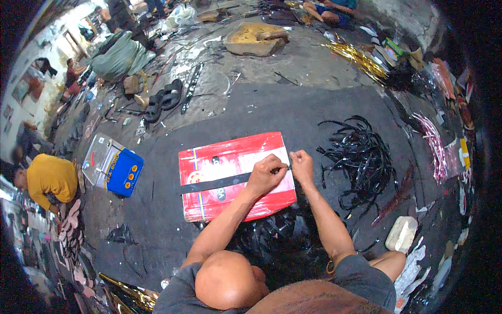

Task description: The person sits on the floor and wraps a red and white box with black plastic strips. They repeatedly pick up strips, place them across the box, and secure them by hand, building up layers of wrapping material.

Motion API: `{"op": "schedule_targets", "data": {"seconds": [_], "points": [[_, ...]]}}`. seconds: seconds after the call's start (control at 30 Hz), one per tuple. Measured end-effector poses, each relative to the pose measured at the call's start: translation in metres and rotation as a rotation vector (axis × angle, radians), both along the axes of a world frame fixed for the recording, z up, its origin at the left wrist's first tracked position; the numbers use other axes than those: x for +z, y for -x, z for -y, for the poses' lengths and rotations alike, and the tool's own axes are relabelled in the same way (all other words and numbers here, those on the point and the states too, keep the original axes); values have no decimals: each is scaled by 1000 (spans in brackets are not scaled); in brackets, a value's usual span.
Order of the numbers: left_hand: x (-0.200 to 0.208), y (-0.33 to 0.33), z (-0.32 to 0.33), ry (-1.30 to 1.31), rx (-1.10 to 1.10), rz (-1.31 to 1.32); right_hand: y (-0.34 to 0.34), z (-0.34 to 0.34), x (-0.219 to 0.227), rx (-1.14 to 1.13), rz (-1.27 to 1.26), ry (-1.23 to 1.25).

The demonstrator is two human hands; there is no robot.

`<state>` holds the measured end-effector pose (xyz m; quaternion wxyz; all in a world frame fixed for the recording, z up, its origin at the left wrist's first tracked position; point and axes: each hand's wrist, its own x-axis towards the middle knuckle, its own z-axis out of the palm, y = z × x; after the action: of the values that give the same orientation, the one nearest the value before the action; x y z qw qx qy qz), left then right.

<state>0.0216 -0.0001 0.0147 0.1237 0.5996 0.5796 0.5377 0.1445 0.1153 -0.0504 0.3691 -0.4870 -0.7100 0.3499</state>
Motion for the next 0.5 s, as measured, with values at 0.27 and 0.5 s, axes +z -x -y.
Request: {"op": "schedule_targets", "data": {"seconds": [0.27,0.5], "points": [[-3,1,0,-3,-59,36,-28,-23,-77,-135,21,72],[2,0,0,-17,-6,-2,-70,-35,-111,-309,416,230]]}}
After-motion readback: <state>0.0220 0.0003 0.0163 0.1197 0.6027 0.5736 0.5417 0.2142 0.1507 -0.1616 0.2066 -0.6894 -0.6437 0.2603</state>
